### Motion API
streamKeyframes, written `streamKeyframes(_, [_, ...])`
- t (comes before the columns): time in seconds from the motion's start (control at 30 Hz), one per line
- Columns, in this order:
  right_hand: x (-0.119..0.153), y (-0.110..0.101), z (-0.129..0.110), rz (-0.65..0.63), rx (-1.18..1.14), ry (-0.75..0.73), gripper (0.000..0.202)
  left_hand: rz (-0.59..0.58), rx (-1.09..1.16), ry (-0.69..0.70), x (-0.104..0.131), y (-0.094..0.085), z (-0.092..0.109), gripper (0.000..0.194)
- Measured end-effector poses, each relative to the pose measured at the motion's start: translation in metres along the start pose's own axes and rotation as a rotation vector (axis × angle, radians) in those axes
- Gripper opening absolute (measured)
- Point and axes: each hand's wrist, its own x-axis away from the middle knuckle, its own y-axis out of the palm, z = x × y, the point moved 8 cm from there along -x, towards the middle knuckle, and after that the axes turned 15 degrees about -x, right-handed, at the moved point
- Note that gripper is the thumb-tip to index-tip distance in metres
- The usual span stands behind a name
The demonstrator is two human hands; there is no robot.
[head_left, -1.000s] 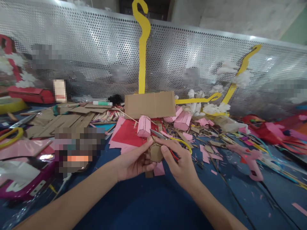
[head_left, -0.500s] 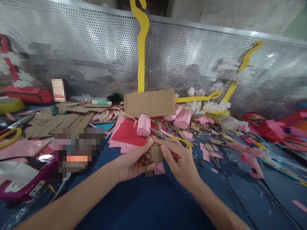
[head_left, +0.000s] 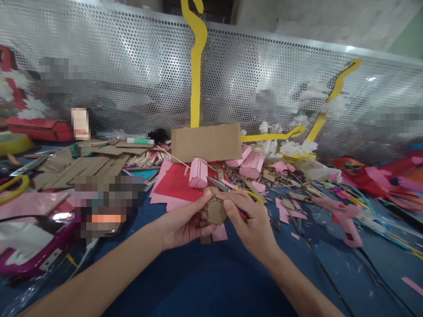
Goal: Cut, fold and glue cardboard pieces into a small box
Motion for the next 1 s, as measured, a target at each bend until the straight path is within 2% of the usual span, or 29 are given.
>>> streamKeyframes(0.2, [0.002, 0.002, 0.001, -0.028, -0.008, 0.003, 0.027, -0.002, -0.01, 0.008, -0.004, -0.003, -0.004, 0.042])
streamKeyframes(0.7, [0.006, 0.0, 0.003, 0.078, -0.038, 0.03, 0.013, -0.023, 0.007, 0.04, -0.009, -0.006, -0.006, 0.042])
streamKeyframes(0.87, [0.005, 0.002, -0.004, 0.047, -0.006, -0.063, 0.021, -0.005, 0.038, 0.053, -0.007, -0.006, -0.003, 0.04])
streamKeyframes(1.0, [0.005, 0.002, -0.002, 0.027, -0.023, -0.053, 0.027, 0.02, 0.047, 0.043, -0.008, -0.006, -0.002, 0.041])
